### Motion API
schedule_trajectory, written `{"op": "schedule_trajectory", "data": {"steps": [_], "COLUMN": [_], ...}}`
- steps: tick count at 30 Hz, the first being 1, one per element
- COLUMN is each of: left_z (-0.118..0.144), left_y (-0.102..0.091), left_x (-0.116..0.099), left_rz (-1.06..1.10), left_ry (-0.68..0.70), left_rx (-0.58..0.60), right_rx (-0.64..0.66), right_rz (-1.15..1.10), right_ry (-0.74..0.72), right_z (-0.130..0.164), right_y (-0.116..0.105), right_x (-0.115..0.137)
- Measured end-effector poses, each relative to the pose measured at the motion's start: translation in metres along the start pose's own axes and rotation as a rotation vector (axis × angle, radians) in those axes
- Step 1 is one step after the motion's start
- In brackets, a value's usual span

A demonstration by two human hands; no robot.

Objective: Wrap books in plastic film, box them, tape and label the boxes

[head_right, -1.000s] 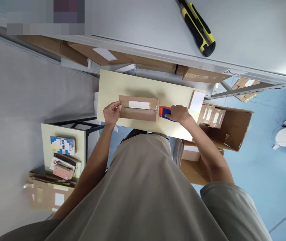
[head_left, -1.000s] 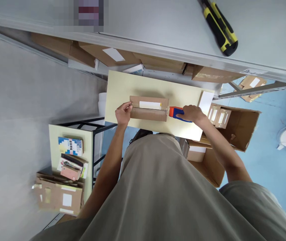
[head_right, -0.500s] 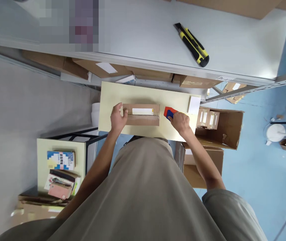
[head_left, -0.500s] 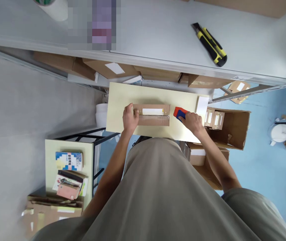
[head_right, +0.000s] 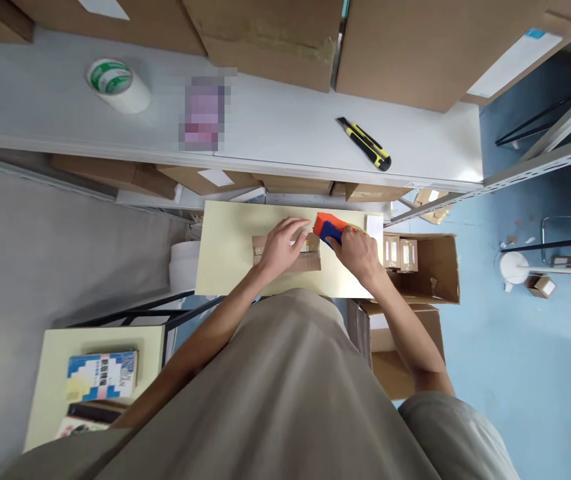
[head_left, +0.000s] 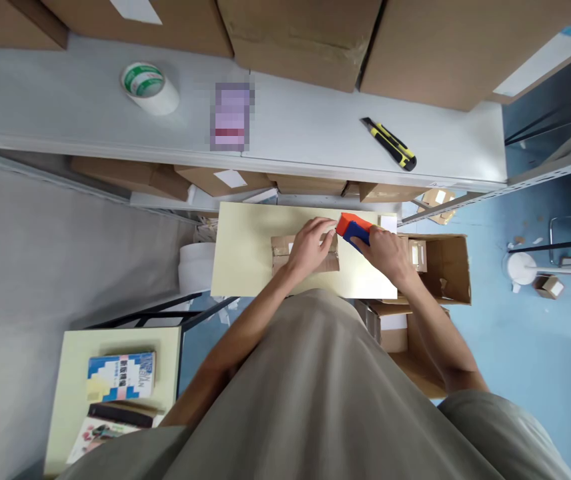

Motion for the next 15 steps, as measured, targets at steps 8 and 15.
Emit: {"op": "schedule_trajectory", "data": {"steps": [8,15], "left_z": [0.051,0.141], "left_y": [-0.04,-0.052], "left_x": [0.1,0.164], "left_rz": [-0.284,-0.428], "left_ry": [-0.374,-0.798], "left_rx": [-0.05,0.154], "right_rx": [-0.05,-0.2], "right_rz": [-0.394,-0.867], "right_ry": [0.187,0.382], "right_z": [-0.015,-0.011], "right_y": [0.087,0.164], "right_x": [0.0,-0.013]}}
Point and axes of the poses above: each hand's wrist, its own z-axis away from the middle knuckle, its own y-axis out of the palm, x = y × z, the point moved 8 cm from there along -z, towards the middle knuckle, and after that the axes turned 13 degrees about -x, right-handed, at the moved point
